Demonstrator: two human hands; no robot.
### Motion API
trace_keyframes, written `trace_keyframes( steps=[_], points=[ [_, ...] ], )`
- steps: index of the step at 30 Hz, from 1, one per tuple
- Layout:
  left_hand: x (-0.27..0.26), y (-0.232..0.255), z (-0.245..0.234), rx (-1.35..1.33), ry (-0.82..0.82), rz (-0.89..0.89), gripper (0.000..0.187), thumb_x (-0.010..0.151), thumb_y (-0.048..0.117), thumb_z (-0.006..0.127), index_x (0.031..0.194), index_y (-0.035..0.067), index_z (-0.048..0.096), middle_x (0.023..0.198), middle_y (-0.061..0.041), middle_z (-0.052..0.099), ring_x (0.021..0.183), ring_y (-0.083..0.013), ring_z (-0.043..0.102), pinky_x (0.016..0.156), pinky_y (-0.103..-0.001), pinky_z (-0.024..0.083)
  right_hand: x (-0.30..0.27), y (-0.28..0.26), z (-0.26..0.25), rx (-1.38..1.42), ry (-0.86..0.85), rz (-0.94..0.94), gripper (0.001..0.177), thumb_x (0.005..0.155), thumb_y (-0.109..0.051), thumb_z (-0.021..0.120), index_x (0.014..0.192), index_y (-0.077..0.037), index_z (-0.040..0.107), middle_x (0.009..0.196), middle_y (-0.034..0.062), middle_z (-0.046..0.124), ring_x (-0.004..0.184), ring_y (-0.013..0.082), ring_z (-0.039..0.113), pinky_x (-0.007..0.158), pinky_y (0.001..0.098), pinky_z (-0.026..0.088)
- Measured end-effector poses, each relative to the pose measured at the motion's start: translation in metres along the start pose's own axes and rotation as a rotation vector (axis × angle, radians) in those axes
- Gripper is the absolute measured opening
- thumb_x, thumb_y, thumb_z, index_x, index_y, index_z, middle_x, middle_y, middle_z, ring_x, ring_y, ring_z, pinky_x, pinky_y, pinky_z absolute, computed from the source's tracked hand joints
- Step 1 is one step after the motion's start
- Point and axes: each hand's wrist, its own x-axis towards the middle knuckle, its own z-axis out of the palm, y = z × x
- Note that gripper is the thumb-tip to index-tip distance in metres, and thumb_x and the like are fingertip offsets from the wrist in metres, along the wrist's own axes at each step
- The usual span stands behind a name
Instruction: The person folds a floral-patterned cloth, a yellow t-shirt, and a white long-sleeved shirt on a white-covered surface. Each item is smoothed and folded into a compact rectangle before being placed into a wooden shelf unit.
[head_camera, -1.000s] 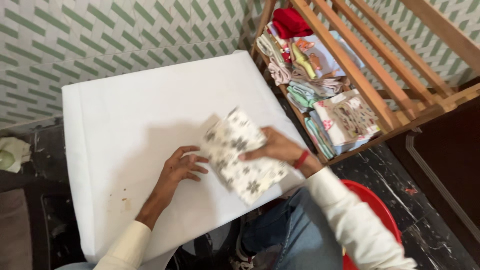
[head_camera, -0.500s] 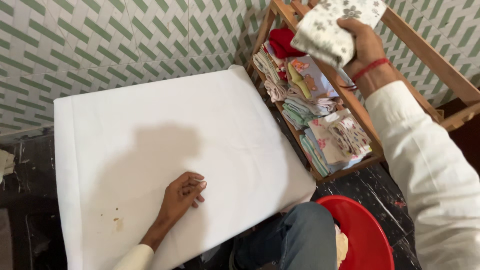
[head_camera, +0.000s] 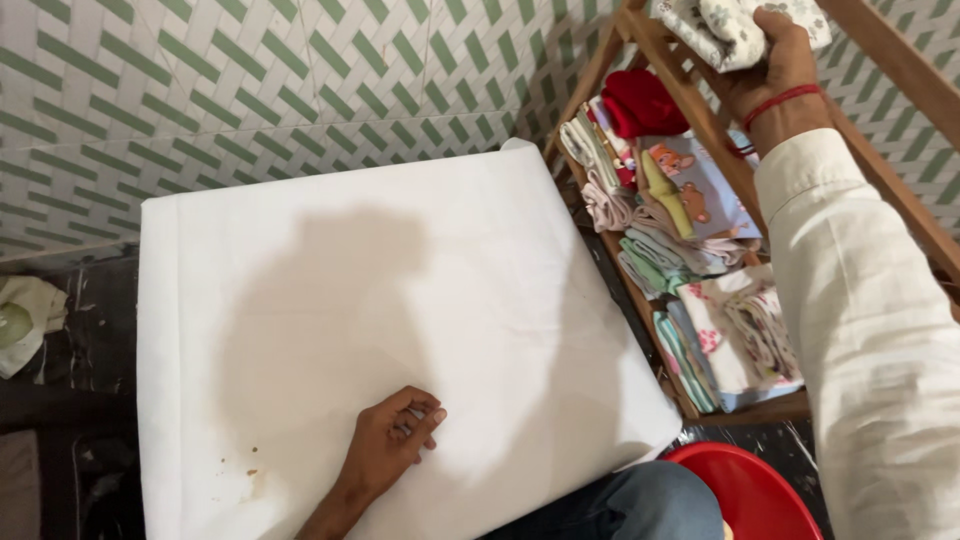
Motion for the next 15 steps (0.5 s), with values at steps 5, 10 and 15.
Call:
trace_keyframes(
  steps=[5, 10, 15],
  points=[
    [0.000, -0.001, -0.001, -0.020, -0.008, -0.015, 0.019, 0.089, 0.020, 0.074, 0.098, 0.004, 0.073, 0.088, -0.006, 0.076, 0.063, -0.0130, 0.072, 0.048, -0.027, 0.054, 0.015, 0.016, 0.000, -0.414, 0.125, -0.093, 0.054, 0.098, -0.008, 0.071, 0.142, 0.008, 0.045, 0.139, 0.0267, 0.066, 0.125, 0.0428, 0.075, 0.100, 0.0597, 0.061],
    [0.002, 0.001, -0.001, 0.019, -0.014, -0.008, 0.018, 0.090, 0.020, 0.074, 0.098, 0.004, 0.072, 0.089, -0.005, 0.076, 0.063, -0.0121, 0.072, 0.047, -0.027, 0.055, -0.012, 0.020, 0.038, -1.012, 0.511, -0.089, 0.095, 0.092, -0.040, 0.084, 0.148, 0.007, 0.022, 0.140, 0.0265, 0.053, 0.116, 0.0355, 0.068, 0.085, 0.0475, 0.063],
    [0.001, 0.000, 0.000, 0.002, -0.009, 0.046, 0.018, 0.089, 0.019, 0.074, 0.097, 0.003, 0.072, 0.088, -0.006, 0.076, 0.062, -0.0125, 0.072, 0.046, -0.027, 0.053, -0.051, 0.027, 0.066, -1.312, 0.529, -0.036, 0.116, 0.084, -0.051, 0.079, 0.159, -0.005, 0.003, 0.141, 0.0229, 0.053, 0.116, 0.0323, 0.069, 0.089, 0.0448, 0.057]
  ],
)
